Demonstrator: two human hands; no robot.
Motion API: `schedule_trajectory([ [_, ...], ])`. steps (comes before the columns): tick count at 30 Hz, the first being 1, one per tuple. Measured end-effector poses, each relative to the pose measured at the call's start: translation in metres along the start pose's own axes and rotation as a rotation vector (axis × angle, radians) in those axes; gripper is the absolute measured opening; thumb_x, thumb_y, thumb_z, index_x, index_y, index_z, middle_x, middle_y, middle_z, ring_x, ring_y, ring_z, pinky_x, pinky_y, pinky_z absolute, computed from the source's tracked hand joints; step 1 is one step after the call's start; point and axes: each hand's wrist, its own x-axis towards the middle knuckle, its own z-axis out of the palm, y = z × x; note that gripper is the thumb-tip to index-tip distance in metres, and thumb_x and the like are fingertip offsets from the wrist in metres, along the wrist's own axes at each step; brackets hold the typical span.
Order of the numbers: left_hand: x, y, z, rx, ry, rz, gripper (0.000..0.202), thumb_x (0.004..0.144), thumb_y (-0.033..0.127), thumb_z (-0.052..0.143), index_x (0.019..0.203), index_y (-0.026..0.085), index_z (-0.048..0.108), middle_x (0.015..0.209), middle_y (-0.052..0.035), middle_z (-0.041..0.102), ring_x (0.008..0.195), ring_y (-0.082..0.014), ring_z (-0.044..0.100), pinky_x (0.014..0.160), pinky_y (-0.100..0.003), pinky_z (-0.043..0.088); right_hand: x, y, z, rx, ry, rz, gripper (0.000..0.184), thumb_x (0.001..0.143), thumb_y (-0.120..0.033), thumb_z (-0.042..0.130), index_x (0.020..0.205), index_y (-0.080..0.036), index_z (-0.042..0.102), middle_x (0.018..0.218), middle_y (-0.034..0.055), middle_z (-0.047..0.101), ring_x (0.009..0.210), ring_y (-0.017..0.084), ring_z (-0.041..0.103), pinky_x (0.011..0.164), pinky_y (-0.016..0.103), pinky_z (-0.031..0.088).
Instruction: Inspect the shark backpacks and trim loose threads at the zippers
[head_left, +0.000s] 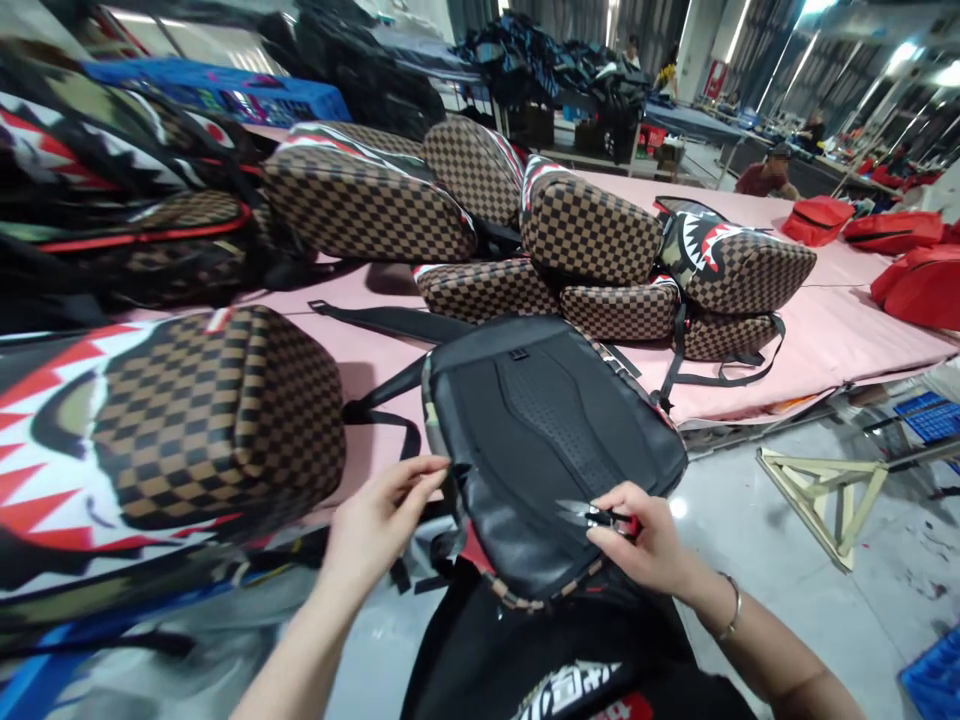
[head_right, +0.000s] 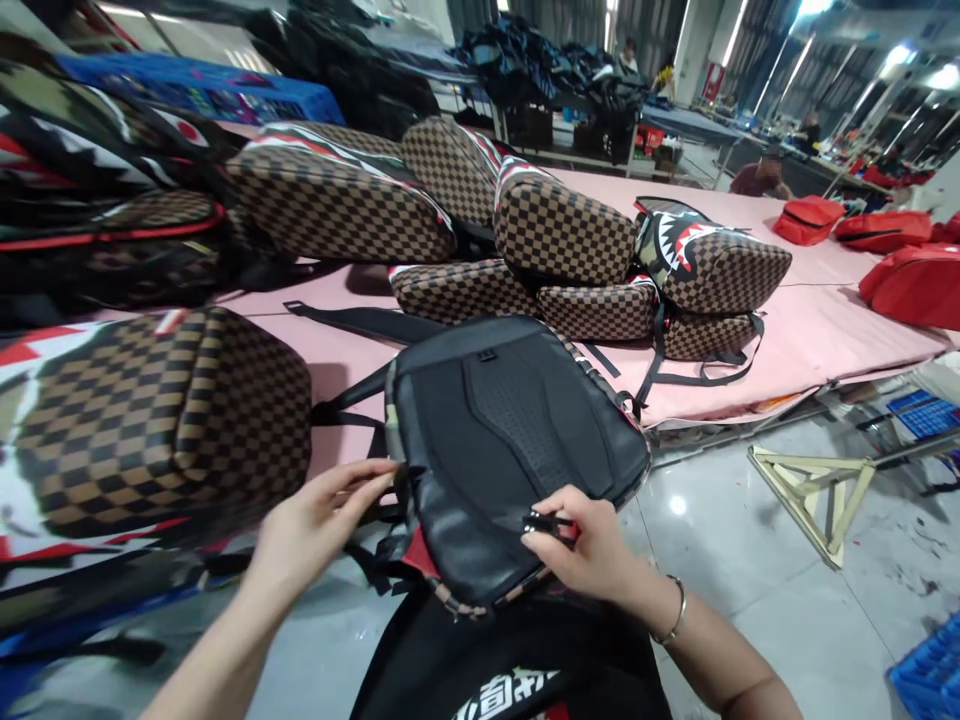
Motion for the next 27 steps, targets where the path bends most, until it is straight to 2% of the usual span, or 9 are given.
schedule_trajectory([
  [2,0.018,-0.010,0.018,0.089,0.012,0.043,0.038,0.076,0.053,0.049,0.087,0.020,0.064,0.087,-0.0064,0.067,0.070,-0.0190,0.059,0.070,-0.032,0.048,0.020,-0.003,0.000,-0.082,-0.038,-0.005,0.020,0.080,-0.034,0.060,0.091,-0.017,0.058,0.063,-0.0031,0.058,0.049,0.007,0.049,0.049,0.018,0.039],
  [5,0.031,-0.017,0.037,0.159,0.054,0.117,0.035,0.077,0.052,0.047,0.080,0.021,0.062,0.082,-0.0064,0.066,0.072,-0.0199,0.059,0.069,-0.031,0.047,0.055,-0.012,0.003,-0.255,-0.143,-0.042,0.021,0.081,-0.037,0.059,0.092,-0.018,0.059,0.075,-0.0004,0.065,0.060,0.010,0.059,0.057,0.019,0.042],
  [9,0.035,-0.020,0.043,0.176,0.069,0.140,0.028,0.079,0.047,0.045,0.074,0.022,0.058,0.079,-0.0052,0.063,0.073,-0.0207,0.059,0.066,-0.030,0.045,0.098,-0.025,0.017,-0.527,-0.322,-0.106,0.021,0.088,-0.040,0.051,0.095,-0.022,0.059,0.084,-0.0004,0.069,0.075,0.014,0.065,0.065,0.021,0.041],
  [13,0.035,-0.023,0.046,0.163,0.086,0.161,0.021,0.082,0.037,0.038,0.072,0.022,0.049,0.078,-0.0053,0.057,0.076,-0.0210,0.056,0.070,-0.032,0.044,0.129,-0.028,0.039,-0.761,-0.452,-0.139,0.025,0.090,-0.043,0.047,0.099,-0.022,0.057,0.086,0.0020,0.069,0.079,0.018,0.065,0.064,0.024,0.040],
  [19,0.036,-0.027,0.049,0.088,0.111,0.149,0.018,0.082,0.034,0.037,0.071,0.023,0.045,0.075,-0.0049,0.056,0.076,-0.0212,0.056,0.071,-0.033,0.044,0.141,-0.017,0.060,-0.841,-0.559,-0.171,0.027,0.090,-0.045,0.044,0.102,-0.023,0.055,0.087,0.0033,0.069,0.082,0.020,0.066,0.064,0.026,0.041],
  [27,0.037,-0.030,0.046,-0.002,0.068,0.142,0.021,0.084,0.035,0.038,0.070,0.022,0.047,0.073,-0.0037,0.054,0.074,-0.0208,0.054,0.071,-0.034,0.043,0.138,-0.008,0.067,-0.799,-0.527,-0.136,0.027,0.089,-0.044,0.047,0.104,-0.023,0.053,0.087,0.0033,0.070,0.084,0.022,0.066,0.068,0.028,0.043],
])
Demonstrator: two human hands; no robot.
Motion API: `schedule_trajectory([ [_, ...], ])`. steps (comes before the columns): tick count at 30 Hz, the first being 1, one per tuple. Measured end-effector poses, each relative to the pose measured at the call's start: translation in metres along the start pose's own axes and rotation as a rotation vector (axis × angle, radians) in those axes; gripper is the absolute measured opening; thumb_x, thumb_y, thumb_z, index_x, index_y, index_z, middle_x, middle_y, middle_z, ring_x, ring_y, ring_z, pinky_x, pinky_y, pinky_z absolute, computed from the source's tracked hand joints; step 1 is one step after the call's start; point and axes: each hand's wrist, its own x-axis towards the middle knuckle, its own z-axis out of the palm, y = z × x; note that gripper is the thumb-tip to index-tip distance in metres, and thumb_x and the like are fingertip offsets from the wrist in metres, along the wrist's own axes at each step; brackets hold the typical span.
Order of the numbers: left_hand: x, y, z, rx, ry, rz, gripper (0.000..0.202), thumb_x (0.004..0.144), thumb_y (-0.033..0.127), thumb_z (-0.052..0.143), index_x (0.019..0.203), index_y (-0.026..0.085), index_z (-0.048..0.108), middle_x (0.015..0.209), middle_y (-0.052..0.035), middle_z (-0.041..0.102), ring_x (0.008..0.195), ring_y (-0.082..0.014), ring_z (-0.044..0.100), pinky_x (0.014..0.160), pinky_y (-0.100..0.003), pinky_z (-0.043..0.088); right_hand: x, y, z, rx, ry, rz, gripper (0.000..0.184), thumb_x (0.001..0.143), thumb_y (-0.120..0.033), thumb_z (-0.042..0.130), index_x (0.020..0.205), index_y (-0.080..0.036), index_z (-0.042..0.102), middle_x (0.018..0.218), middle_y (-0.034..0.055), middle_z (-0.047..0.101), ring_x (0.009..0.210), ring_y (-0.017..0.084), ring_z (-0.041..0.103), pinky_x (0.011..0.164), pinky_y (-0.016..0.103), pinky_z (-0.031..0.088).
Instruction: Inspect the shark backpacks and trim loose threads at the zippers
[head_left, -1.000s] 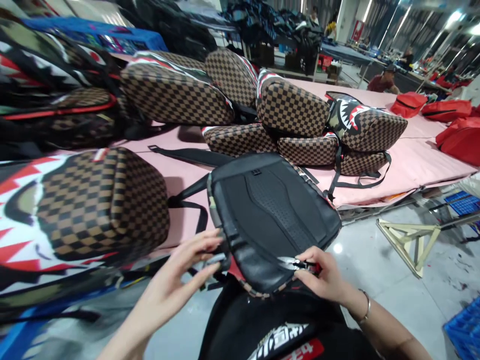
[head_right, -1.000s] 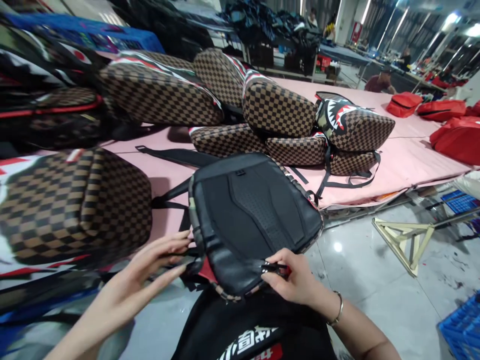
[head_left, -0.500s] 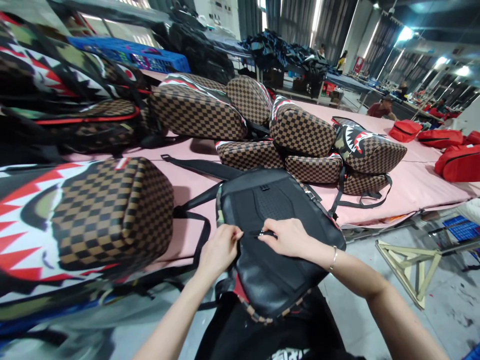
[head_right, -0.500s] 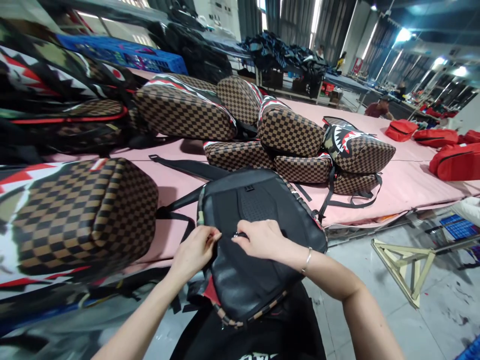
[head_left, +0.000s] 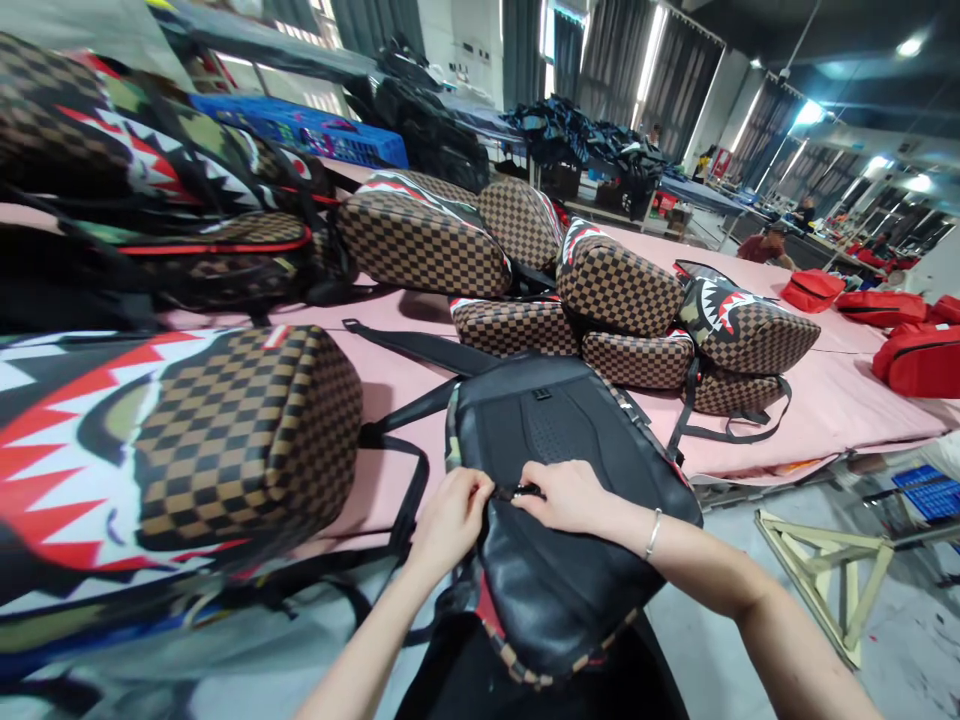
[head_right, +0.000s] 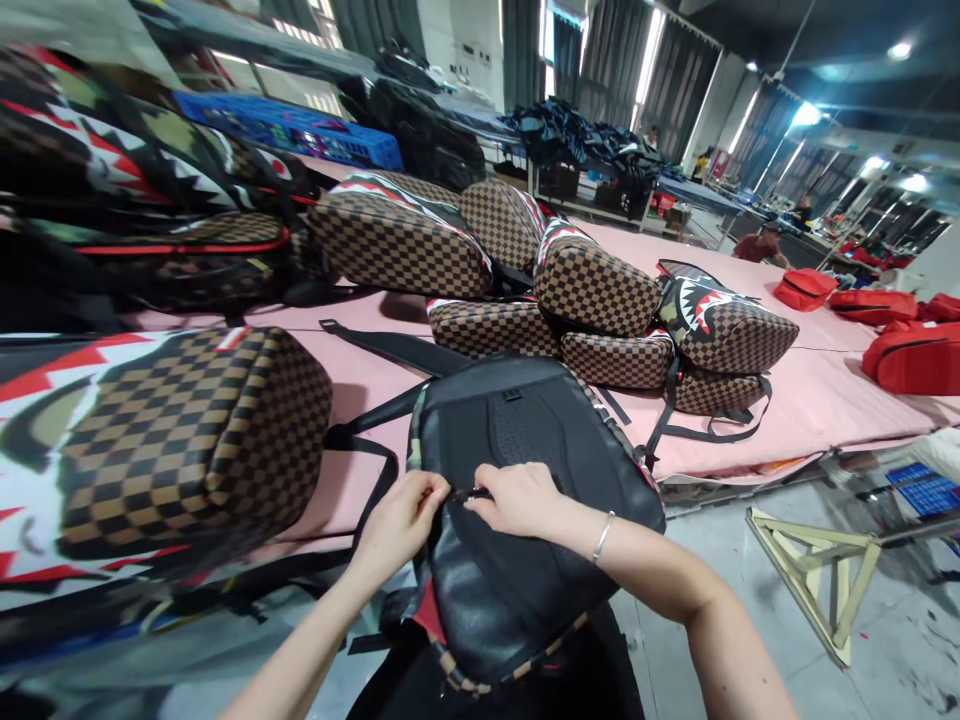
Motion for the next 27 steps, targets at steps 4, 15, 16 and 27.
schedule_trajectory([
  [4,-0.003,0.003,-0.001,-0.002,-0.009,-0.006,0.021,0.085,0.033,0.036,0.071,0.022,0.046,0.074,-0.0033,0.053,0.072,-0.0202,0.054,0.070,-0.035,0.043,-0.003,-0.004,0.006,-0.002,0.015,0.010,0.023,0.089,-0.042,0.047,0.100,-0.023,0.055,0.088,0.0038,0.070,0.083,0.021,0.067,0.067,0.027,0.042],
  [15,-0.013,0.014,0.004,0.018,0.008,-0.107,0.013,0.082,0.020,0.040,0.071,0.022,0.047,0.078,-0.0030,0.052,0.073,-0.0167,0.052,0.069,-0.030,0.042,-0.002,0.012,0.037,0.083,0.124,-0.080,0.017,0.090,-0.031,0.042,0.090,-0.022,0.057,0.072,0.0024,0.068,0.066,0.020,0.066,0.056,0.025,0.039],
  [16,-0.014,0.015,0.005,0.008,0.002,-0.111,0.012,0.082,0.020,0.040,0.072,0.022,0.047,0.079,-0.0030,0.052,0.073,-0.0168,0.052,0.069,-0.030,0.041,-0.001,0.013,0.039,0.096,0.131,-0.082,0.017,0.089,-0.031,0.041,0.089,-0.022,0.057,0.073,0.0025,0.068,0.066,0.020,0.066,0.056,0.025,0.040],
  [27,0.026,-0.014,-0.010,-0.131,0.069,-0.277,0.018,0.086,0.031,0.049,0.078,0.015,0.056,0.079,-0.0015,0.058,0.075,-0.0145,0.055,0.072,-0.033,0.045,-0.020,0.019,0.042,0.644,0.188,-0.008,0.024,0.079,-0.051,0.052,0.078,-0.029,0.060,0.074,0.0023,0.068,0.066,0.020,0.067,0.061,0.028,0.053],
])
